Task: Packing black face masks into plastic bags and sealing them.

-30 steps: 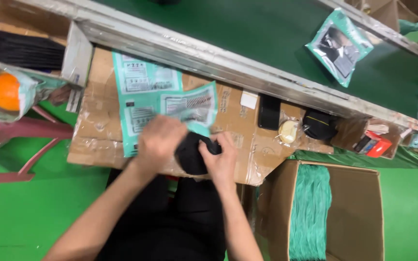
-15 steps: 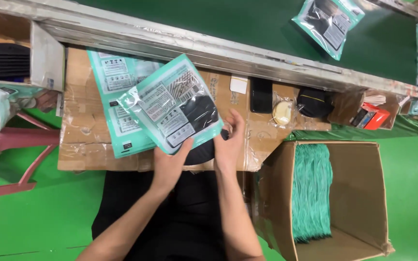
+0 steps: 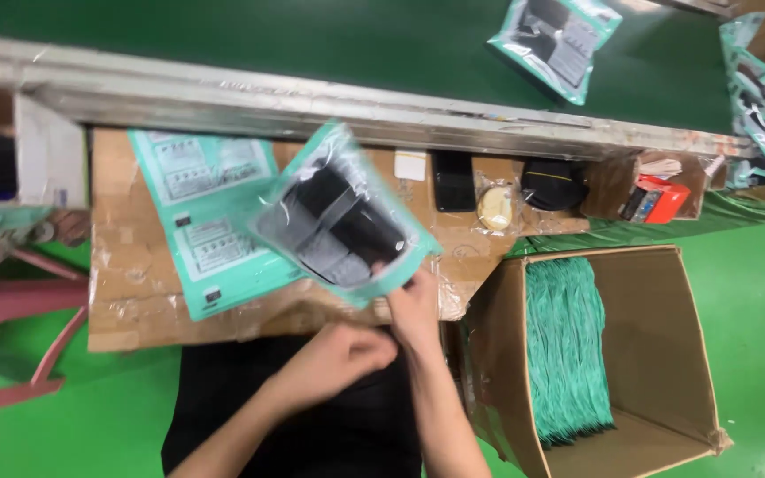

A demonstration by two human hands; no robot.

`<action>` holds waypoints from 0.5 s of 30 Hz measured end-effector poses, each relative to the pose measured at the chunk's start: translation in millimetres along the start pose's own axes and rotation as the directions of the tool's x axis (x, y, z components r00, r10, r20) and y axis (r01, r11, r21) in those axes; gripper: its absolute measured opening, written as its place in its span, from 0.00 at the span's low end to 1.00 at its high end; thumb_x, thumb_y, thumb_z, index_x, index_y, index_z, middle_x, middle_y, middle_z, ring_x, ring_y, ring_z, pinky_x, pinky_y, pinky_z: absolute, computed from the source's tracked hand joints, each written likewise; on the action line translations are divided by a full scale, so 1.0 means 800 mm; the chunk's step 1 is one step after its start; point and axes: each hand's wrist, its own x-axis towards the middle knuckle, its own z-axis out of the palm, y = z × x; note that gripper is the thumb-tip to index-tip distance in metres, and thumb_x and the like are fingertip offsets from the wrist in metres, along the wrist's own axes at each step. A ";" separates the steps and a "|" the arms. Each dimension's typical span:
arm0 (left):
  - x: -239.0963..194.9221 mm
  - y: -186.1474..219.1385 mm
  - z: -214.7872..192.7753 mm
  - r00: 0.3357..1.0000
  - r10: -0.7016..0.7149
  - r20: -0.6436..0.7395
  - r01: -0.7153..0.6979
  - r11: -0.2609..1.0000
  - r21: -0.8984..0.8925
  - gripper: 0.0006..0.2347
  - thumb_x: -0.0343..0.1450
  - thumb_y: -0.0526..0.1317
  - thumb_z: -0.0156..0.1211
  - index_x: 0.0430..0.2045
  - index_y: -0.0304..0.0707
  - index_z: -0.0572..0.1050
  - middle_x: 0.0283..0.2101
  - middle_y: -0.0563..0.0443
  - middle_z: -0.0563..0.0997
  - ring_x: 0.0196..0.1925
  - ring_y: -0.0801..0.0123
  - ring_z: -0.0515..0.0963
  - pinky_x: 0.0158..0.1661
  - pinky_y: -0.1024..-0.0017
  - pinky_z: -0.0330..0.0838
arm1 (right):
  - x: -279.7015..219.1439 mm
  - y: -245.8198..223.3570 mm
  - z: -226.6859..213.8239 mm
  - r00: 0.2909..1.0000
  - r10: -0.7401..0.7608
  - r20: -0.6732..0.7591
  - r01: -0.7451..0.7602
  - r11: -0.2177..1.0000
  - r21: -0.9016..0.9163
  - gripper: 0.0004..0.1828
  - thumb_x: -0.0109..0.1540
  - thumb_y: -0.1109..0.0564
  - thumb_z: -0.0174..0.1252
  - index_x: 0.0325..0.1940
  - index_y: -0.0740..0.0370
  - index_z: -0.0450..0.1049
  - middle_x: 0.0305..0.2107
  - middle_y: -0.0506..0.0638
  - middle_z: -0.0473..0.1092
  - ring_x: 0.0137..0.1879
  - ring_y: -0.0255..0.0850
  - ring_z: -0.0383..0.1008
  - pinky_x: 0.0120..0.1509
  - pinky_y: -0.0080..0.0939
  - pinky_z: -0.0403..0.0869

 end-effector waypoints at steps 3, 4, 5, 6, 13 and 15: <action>-0.043 0.126 0.008 0.789 0.575 -0.218 -0.338 0.702 0.627 0.08 0.68 0.36 0.71 0.40 0.41 0.83 0.42 0.52 0.87 0.47 0.66 0.87 0.49 0.68 0.80 | -0.025 -0.042 -0.010 0.962 -0.266 0.058 0.257 0.813 -0.523 0.10 0.61 0.62 0.71 0.42 0.68 0.78 0.33 0.55 0.77 0.37 0.39 0.75 0.40 0.37 0.74; -0.047 0.170 0.001 0.668 0.716 -0.203 -0.323 0.525 0.787 0.11 0.65 0.33 0.70 0.41 0.35 0.82 0.44 0.46 0.86 0.49 0.57 0.85 0.51 0.62 0.77 | -0.040 -0.063 0.000 0.920 -0.359 0.160 0.383 0.731 -0.565 0.13 0.58 0.63 0.71 0.45 0.67 0.76 0.35 0.53 0.77 0.39 0.39 0.77 0.44 0.36 0.75; -0.050 0.216 -0.007 0.532 0.834 -0.145 -0.266 0.327 0.907 0.15 0.62 0.30 0.68 0.43 0.29 0.80 0.46 0.41 0.85 0.50 0.48 0.83 0.53 0.56 0.75 | -0.056 -0.085 0.010 0.861 -0.433 0.266 0.501 0.633 -0.590 0.18 0.56 0.65 0.71 0.47 0.66 0.75 0.37 0.51 0.77 0.42 0.39 0.78 0.47 0.35 0.77; -0.047 0.221 -0.012 0.534 0.834 -0.138 -0.270 0.323 0.907 0.15 0.62 0.30 0.68 0.43 0.29 0.80 0.46 0.41 0.85 0.50 0.48 0.83 0.53 0.56 0.75 | -0.058 -0.084 0.009 0.861 -0.437 0.259 0.499 0.634 -0.590 0.18 0.56 0.65 0.71 0.47 0.66 0.75 0.37 0.51 0.77 0.42 0.39 0.78 0.47 0.35 0.77; -0.042 0.174 -0.020 0.463 0.763 -0.451 -0.396 0.634 0.664 0.06 0.69 0.26 0.66 0.38 0.27 0.80 0.41 0.42 0.85 0.42 0.60 0.85 0.46 0.70 0.78 | -0.048 -0.100 0.021 0.767 -0.629 0.124 0.622 0.684 -0.382 0.19 0.60 0.70 0.60 0.55 0.68 0.70 0.49 0.50 0.71 0.56 0.40 0.73 0.61 0.36 0.72; -0.042 0.161 -0.018 0.396 0.662 -0.636 -0.395 0.748 0.533 0.06 0.71 0.25 0.64 0.40 0.25 0.80 0.41 0.41 0.85 0.40 0.61 0.83 0.45 0.72 0.77 | -0.039 -0.083 0.006 0.821 -0.570 0.032 0.553 0.781 -0.291 0.19 0.60 0.70 0.57 0.56 0.70 0.68 0.49 0.49 0.70 0.56 0.38 0.71 0.62 0.36 0.71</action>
